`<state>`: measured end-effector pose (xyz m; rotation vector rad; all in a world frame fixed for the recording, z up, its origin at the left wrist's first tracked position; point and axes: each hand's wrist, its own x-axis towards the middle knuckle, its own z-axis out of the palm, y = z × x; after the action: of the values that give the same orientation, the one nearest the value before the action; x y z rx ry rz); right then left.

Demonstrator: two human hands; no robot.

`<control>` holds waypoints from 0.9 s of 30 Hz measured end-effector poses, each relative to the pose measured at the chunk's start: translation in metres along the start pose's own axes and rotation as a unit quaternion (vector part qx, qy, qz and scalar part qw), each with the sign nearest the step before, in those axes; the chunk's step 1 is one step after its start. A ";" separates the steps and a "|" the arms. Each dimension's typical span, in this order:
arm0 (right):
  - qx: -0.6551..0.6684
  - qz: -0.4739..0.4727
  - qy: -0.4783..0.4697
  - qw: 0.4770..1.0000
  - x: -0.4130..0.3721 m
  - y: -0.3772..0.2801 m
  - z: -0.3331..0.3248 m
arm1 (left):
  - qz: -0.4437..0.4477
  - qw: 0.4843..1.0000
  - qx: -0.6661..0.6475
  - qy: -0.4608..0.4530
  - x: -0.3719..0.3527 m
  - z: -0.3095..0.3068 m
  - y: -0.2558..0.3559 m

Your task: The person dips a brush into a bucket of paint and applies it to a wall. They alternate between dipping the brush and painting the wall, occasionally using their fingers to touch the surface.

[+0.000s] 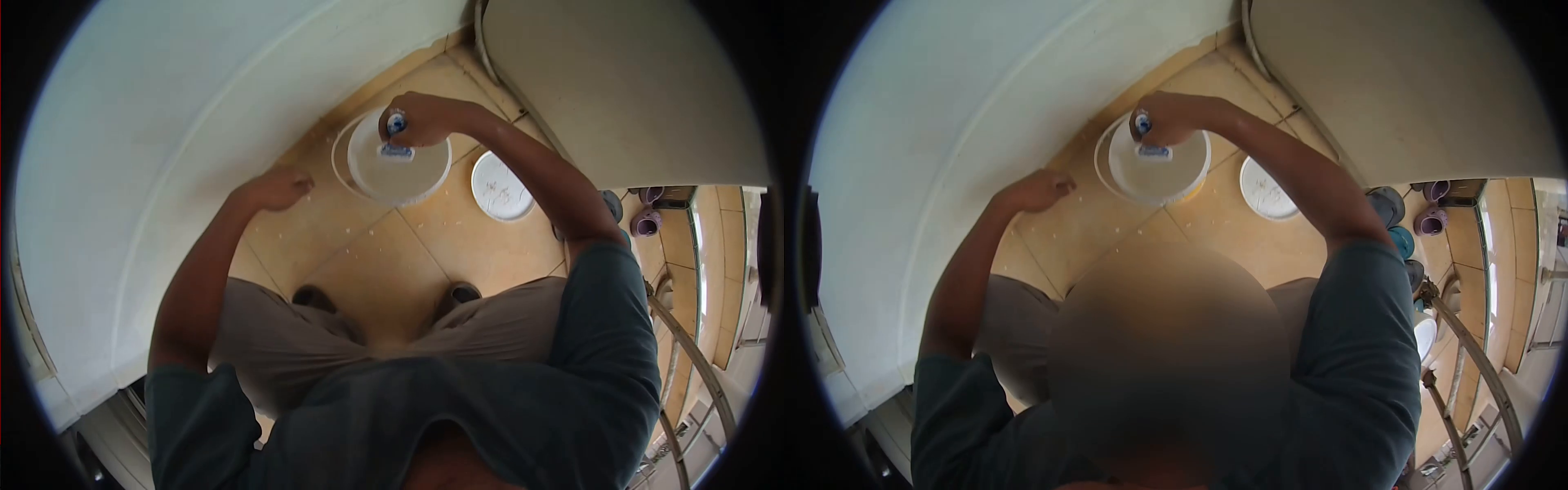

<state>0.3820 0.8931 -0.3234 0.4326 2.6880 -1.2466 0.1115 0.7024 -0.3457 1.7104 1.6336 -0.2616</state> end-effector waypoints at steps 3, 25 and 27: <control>-0.077 0.029 -0.014 0.996 0.014 0.002 0.022 | -0.171 0.970 -0.165 -0.047 0.015 0.008 0.007; -0.065 0.016 -0.106 0.992 0.028 0.044 0.040 | -0.143 0.813 -0.559 0.085 0.044 0.024 -0.001; -0.054 0.021 -0.124 0.991 0.032 0.048 0.040 | -0.139 0.785 -0.599 0.073 0.049 0.029 0.003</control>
<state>0.3673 0.8983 -0.3918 0.2971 2.5076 -1.0598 0.1321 0.7223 -0.3947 0.5036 1.5604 0.6819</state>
